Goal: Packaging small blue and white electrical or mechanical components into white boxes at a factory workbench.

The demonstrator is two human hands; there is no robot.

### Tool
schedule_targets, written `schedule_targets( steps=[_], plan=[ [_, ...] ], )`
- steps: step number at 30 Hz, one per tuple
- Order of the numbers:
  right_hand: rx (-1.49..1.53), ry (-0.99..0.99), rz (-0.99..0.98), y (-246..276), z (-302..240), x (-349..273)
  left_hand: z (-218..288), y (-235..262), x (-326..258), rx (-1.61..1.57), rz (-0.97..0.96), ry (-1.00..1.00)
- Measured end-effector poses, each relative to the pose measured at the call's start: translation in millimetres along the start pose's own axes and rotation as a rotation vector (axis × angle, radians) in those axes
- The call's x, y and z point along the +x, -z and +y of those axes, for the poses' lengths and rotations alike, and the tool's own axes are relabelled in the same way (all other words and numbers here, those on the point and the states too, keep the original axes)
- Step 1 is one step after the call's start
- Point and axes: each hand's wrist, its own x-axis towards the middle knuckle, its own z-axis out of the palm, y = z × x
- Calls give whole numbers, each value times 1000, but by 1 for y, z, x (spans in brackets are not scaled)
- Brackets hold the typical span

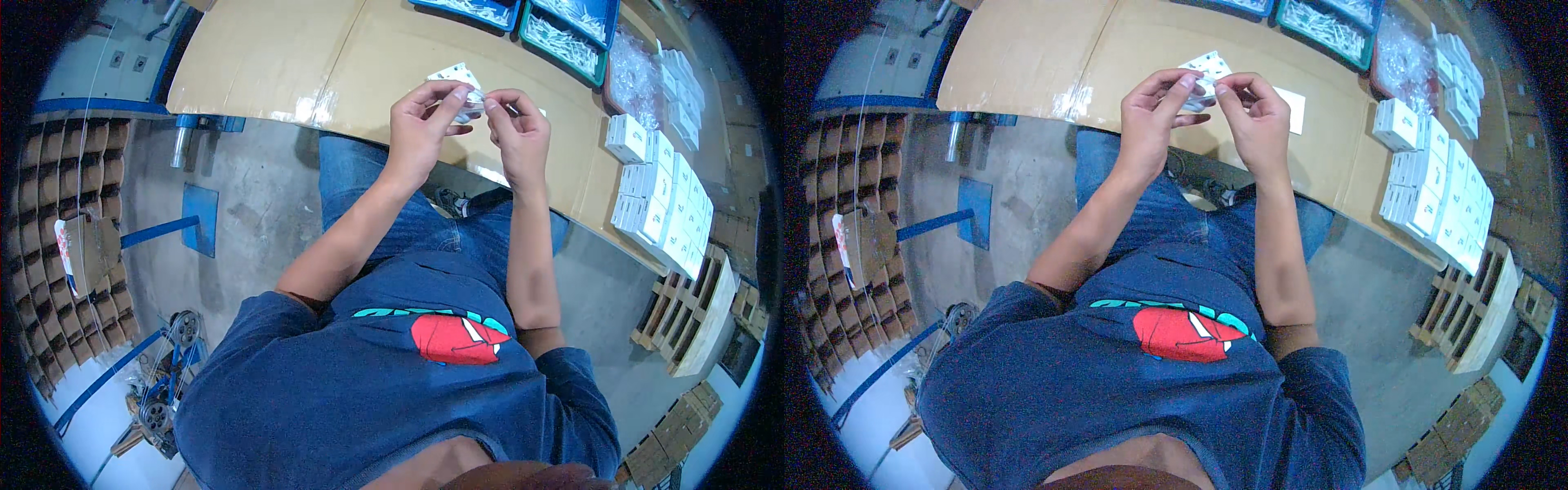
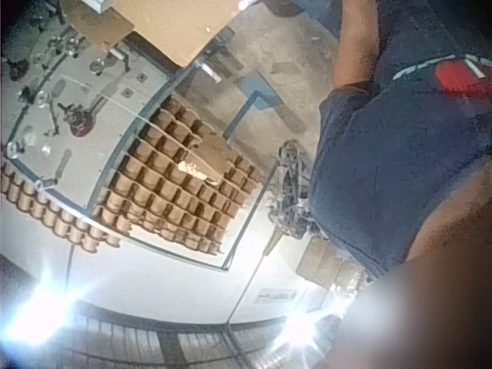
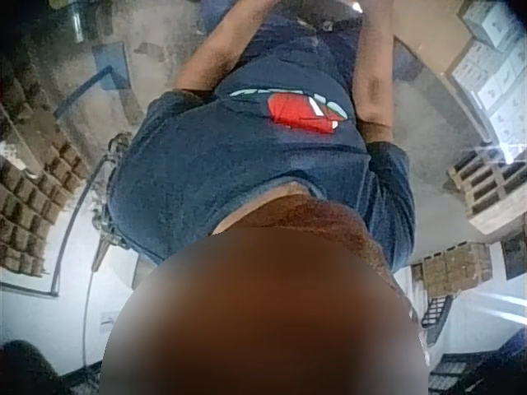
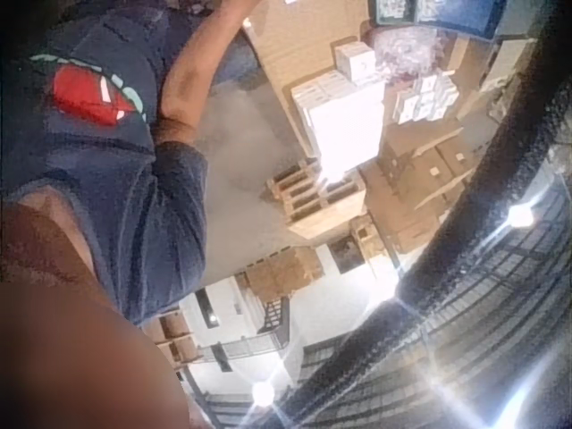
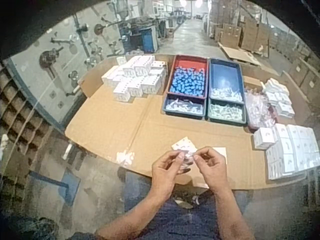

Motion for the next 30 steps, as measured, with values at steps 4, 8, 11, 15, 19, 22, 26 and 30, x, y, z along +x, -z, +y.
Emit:
schedule_targets(
  steps=[4,8,11,15,19,22,26,30],
  plan=[
    [12,-53,-9,-3,-4,-2,-1,-1,-1,-13,-4,4],
    [-4,-10,-27,0,1,-2,-1,-1,-2,20,-4,1],
    [-51,4,-31,0,1,-2,-2,0,0,88,2,-59],
    [-67,-5,-19,1,0,-2,-4,7,4,203,-9,-160],
    [-106,5,-30,2,-2,-2,-1,9,4,257,-28,-146],
    [-100,18,-45,0,-3,-3,-3,10,5,266,-30,-165],
    [-72,29,-61,0,-2,-3,-6,11,5,263,-33,-202],
    [-90,13,-60,2,-1,-3,-4,10,6,229,-60,-190]
  ],
)
